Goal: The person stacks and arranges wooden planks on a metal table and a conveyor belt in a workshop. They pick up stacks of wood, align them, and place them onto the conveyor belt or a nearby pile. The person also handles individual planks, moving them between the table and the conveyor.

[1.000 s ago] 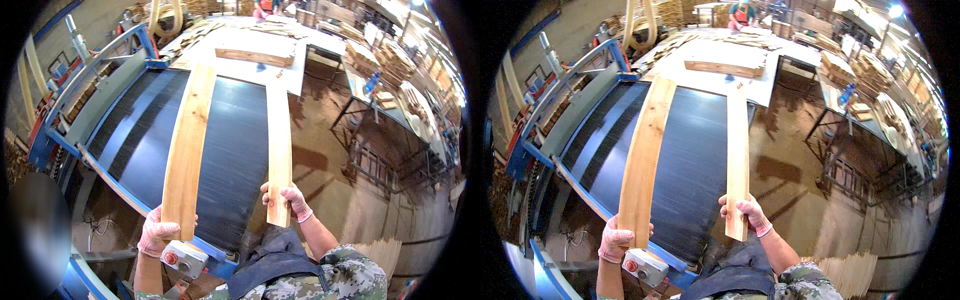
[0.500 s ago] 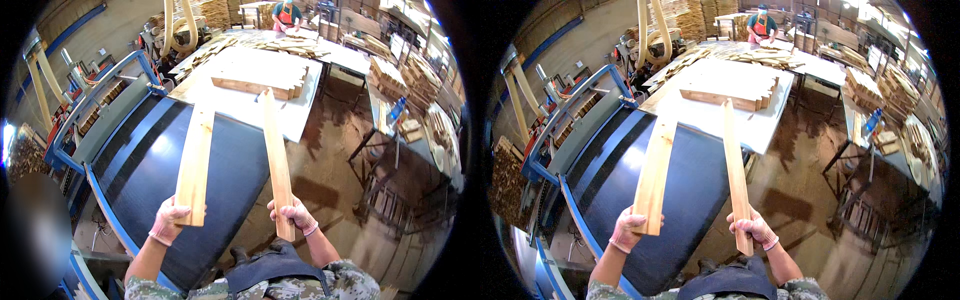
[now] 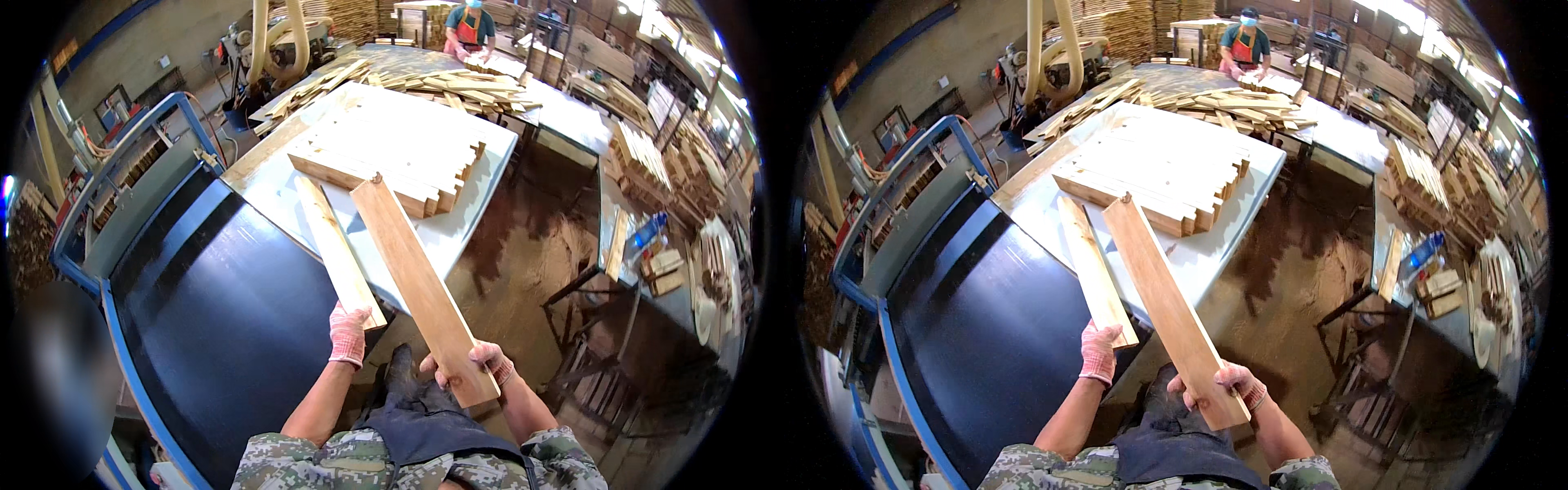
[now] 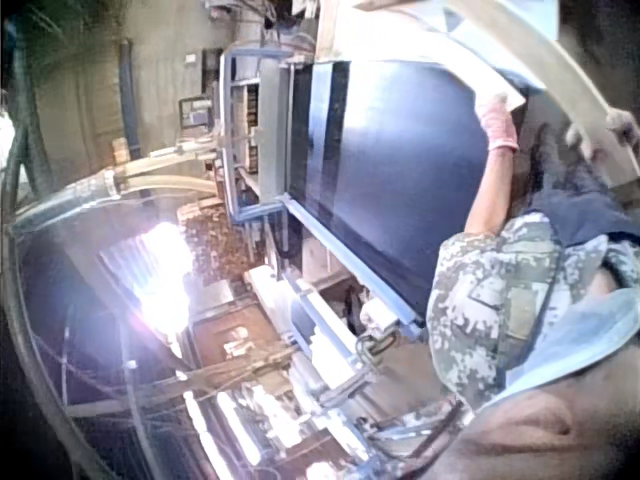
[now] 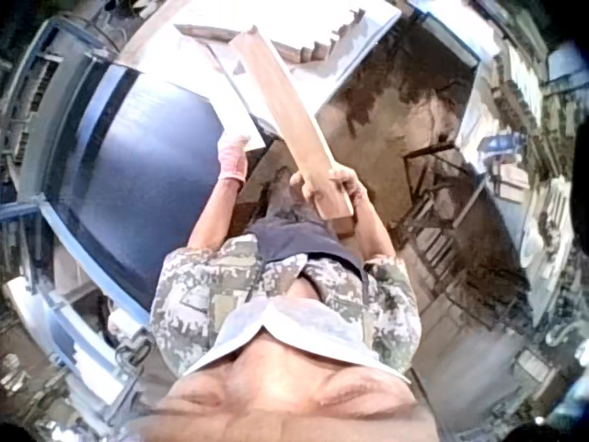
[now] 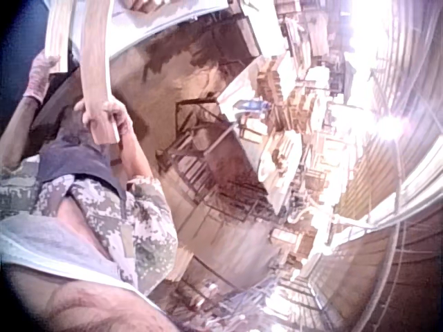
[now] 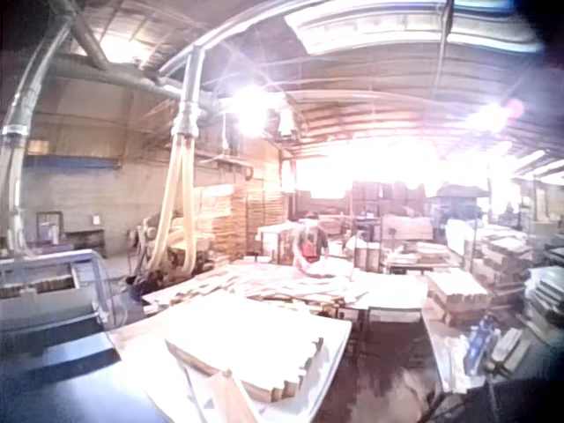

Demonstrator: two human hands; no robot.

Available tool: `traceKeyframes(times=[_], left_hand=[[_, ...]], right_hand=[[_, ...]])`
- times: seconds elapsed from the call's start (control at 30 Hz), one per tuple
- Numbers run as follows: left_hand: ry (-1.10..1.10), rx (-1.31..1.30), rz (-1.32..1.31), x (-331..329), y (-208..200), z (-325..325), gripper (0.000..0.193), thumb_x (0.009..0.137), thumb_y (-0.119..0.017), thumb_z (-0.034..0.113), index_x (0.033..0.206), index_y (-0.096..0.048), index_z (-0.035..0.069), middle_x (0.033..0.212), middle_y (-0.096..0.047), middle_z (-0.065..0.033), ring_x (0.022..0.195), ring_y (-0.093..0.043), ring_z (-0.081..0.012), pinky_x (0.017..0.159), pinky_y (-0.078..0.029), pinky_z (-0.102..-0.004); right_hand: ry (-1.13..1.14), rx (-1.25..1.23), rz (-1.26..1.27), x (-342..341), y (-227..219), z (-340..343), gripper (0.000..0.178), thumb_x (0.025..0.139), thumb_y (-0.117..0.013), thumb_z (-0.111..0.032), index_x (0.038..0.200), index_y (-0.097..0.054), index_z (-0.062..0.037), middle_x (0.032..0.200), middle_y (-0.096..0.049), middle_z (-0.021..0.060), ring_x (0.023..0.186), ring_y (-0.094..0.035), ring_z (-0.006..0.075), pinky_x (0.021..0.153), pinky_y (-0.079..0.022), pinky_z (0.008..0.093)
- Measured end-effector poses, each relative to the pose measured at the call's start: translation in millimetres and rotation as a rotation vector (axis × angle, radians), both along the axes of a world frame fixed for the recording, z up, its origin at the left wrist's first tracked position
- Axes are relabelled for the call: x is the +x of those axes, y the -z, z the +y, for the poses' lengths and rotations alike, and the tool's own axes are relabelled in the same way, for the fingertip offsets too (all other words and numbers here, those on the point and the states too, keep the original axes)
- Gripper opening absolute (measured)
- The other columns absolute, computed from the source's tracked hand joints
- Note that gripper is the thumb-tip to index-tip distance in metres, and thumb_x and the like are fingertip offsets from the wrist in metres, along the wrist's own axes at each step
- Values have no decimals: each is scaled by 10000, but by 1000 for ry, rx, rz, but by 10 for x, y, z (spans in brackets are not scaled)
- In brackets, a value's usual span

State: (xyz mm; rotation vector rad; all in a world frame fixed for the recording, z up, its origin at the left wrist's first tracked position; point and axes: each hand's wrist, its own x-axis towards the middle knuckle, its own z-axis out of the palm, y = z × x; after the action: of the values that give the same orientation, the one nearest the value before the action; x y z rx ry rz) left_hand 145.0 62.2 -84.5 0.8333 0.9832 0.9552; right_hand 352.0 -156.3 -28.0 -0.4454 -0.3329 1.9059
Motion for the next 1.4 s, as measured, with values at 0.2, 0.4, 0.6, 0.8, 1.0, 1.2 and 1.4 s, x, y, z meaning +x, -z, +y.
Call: traceKeyframes(times=[0.2,0.4,0.6,0.8,1.0,1.2,1.4], left_hand=[[51,253,420,797,391,505,587,886,-739,26,1419,-497,-16,1154,-716,-141,1003,-704,-259,927,-566,-352],[164,302,741,1697,-91,827,980,800,-839,334,1559,-314,3,1368,-601,-302,1129,-660,-453,999,-545,-463],[456,1023,1018,2144,263,1058,585,952,-688,349,1428,-557,34,1376,-616,-274,1175,-624,-464,1047,-521,-463],[39,156,288,2187,-22,1049,375,1052,-589,324,1311,-678,69,1219,-707,-143,1087,-670,-270,939,-536,-373],[-371,279,-175,2136,-641,926,654,1025,-596,586,1455,-558,94,1256,-684,-53,1137,-620,-172,945,-468,-387],[-356,461,-397,1923,-1492,508,845,878,-861,386,1555,-479,56,1418,-622,-171,1308,-630,-321,1112,-540,-479],[-439,623,-469,1654,-1569,180,777,785,-928,329,1402,-591,-3,1359,-650,-208,1224,-661,-345,1113,-528,-522]], right_hand=[[-65,-85,69,823,-79,656,951,754,-846,-323,1511,-425,70,1317,-608,350,1006,-727,360,872,-616,433],[-131,-137,48,1471,-247,1189,939,737,-837,-310,1480,-456,118,1336,-586,375,1010,-721,379,869,-620,452],[-407,-36,-413,2155,-297,1591,897,701,-889,-306,1436,-540,73,1261,-682,177,1008,-705,216,912,-562,333],[-485,265,-793,2724,-371,1734,1133,779,-867,-146,1701,-212,-78,1275,-622,58,1079,-574,127,968,-507,295],[-418,590,-1088,3253,-200,1583,1127,779,-889,-197,1676,-233,-8,1534,-541,164,1390,-515,225,1174,-391,349],[-522,696,-1317,3469,-133,1471,1149,674,-900,-212,1638,-313,3,1474,-548,245,1382,-542,367,1180,-408,382],[-540,848,-1455,3264,-185,1508,1134,654,-896,-203,1624,-342,-11,1368,-582,243,1291,-585,396,1125,-466,400]])
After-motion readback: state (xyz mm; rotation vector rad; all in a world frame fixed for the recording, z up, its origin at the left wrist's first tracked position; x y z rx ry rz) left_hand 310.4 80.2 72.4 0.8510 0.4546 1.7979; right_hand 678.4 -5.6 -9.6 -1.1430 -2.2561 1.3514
